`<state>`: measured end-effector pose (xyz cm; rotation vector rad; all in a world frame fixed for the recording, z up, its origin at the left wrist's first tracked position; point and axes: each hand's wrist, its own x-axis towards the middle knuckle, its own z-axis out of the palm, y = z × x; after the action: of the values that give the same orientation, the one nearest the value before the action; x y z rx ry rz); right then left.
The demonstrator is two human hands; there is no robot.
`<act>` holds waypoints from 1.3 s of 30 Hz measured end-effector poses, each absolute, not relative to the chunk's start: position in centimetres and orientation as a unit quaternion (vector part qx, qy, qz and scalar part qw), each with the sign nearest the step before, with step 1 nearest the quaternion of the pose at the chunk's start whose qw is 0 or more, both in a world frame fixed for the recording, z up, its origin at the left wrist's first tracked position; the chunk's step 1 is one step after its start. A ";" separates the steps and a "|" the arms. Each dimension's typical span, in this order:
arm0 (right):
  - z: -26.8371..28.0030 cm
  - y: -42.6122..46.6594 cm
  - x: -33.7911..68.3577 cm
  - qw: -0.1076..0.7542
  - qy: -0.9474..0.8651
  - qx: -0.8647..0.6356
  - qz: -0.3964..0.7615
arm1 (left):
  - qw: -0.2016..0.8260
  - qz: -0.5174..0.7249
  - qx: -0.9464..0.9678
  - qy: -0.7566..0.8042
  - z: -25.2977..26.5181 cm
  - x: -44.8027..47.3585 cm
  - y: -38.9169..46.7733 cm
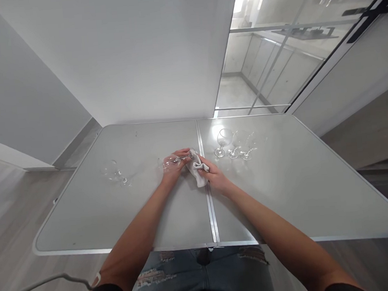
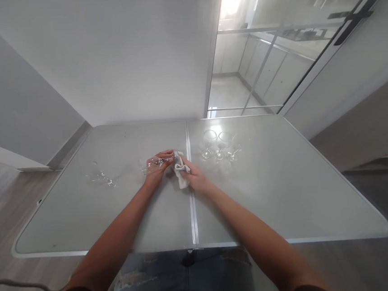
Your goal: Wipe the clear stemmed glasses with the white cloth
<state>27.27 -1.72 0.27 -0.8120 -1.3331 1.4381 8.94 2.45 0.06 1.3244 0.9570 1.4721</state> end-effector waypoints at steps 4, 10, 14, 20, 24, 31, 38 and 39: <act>0.3 -1.9 27.4 0.521 -0.532 -0.331 0.580 | 0.481 0.573 0.546 0.376 0.1 9.1 2.3; -0.7 -1.4 27.3 0.458 -0.570 -0.329 0.598 | 0.470 0.585 0.541 0.380 -0.3 9.1 2.4; -0.6 -1.5 27.4 0.463 -0.584 -0.316 0.587 | 0.461 0.599 0.522 0.396 -0.4 9.0 2.6; -0.7 -1.3 27.6 0.503 -0.552 -0.328 0.578 | 0.500 0.560 0.552 0.362 -0.3 9.3 2.2; -0.9 -1.3 27.4 0.446 -0.586 -0.323 0.594 | 0.471 0.585 0.537 0.385 -0.6 9.1 2.5; 0.3 -1.7 27.5 0.489 -0.572 -0.323 0.574 | 0.465 0.591 0.518 0.407 -0.5 9.1 2.7; -0.4 -1.4 27.5 0.446 -0.588 -0.322 0.593 | 0.460 0.579 0.544 0.397 -0.3 9.0 2.5; -0.3 -1.5 27.5 0.440 -0.594 -0.318 0.593 | 0.454 0.590 0.533 0.402 -0.4 9.0 2.6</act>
<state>27.47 -1.46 -0.33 -0.7891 -1.4751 1.4735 8.97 2.60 -0.40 1.3143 0.9917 1.4571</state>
